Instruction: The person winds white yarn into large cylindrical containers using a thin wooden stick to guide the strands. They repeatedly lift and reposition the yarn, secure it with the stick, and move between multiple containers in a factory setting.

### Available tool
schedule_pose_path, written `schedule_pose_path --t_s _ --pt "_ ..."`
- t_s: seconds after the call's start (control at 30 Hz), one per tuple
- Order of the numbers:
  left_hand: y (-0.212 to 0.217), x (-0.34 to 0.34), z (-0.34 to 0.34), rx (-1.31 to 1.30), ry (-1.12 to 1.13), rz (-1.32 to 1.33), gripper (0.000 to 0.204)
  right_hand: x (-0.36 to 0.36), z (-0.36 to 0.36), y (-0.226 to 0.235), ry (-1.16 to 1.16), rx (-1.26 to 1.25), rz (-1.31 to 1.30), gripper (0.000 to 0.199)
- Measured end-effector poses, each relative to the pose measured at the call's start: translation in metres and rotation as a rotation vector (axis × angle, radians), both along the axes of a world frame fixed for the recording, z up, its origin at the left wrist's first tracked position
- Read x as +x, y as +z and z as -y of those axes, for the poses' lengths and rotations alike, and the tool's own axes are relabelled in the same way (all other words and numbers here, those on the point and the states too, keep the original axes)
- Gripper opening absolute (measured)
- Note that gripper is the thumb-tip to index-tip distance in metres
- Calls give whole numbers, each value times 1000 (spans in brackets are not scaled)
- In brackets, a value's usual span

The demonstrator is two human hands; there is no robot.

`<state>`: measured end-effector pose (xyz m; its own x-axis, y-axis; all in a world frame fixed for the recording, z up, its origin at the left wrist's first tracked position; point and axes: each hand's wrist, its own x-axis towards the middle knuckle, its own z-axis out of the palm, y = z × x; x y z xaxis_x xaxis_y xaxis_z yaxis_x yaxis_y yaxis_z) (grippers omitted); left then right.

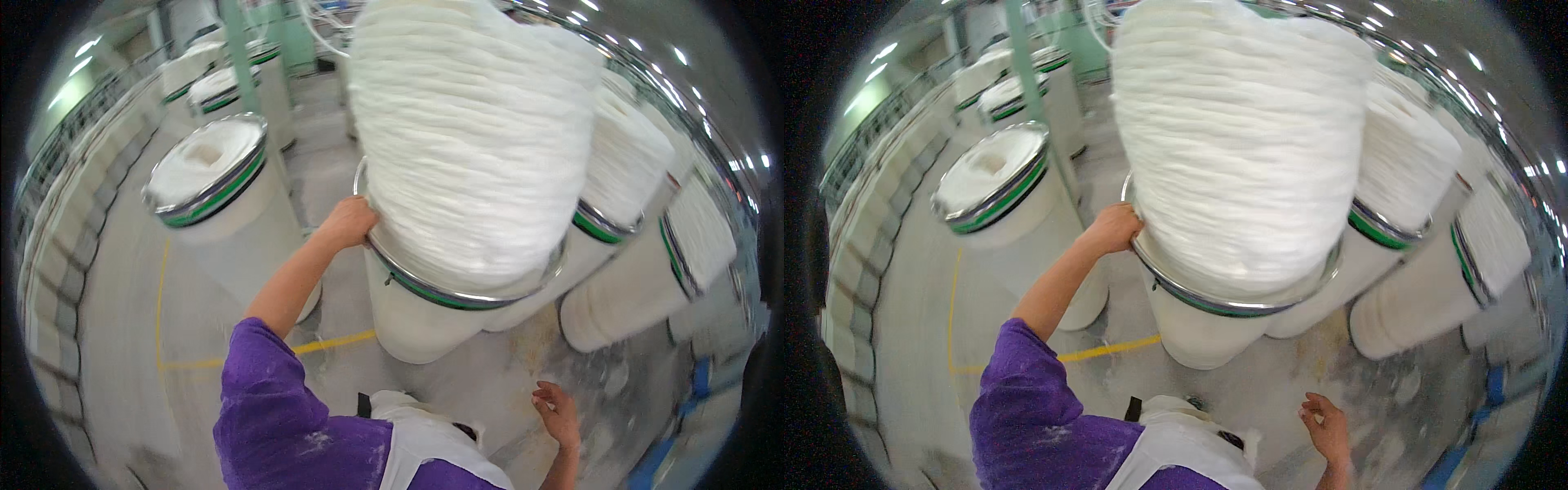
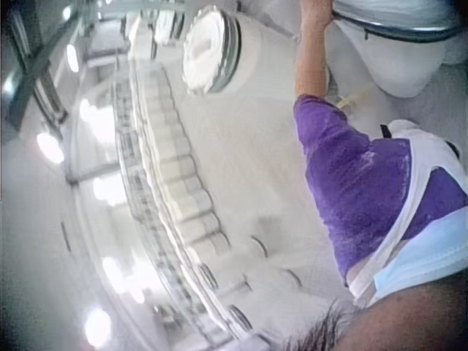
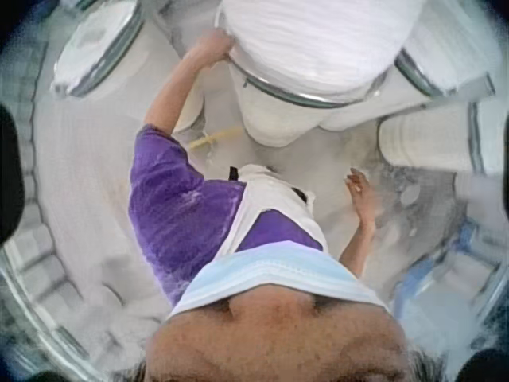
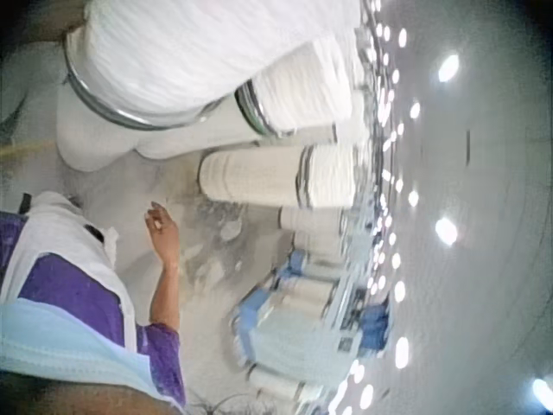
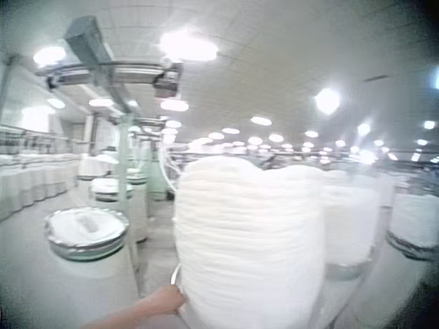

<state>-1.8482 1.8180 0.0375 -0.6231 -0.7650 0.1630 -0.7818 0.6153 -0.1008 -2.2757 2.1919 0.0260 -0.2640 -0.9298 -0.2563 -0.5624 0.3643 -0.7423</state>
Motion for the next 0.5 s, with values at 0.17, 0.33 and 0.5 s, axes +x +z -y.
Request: schedule_pose_path --t_s 0.17,0.33,0.5 --pt "-2 -13 -39 -86 117 86 27 -43 68 10 215 -300 75 41" --pt "-9 -54 -118 -193 188 -2 21 -68 146 -2 450 -453 170 37" --pt "3 -107 -204 -74 474 70 12 -77 189 -25 571 -512 404 33"
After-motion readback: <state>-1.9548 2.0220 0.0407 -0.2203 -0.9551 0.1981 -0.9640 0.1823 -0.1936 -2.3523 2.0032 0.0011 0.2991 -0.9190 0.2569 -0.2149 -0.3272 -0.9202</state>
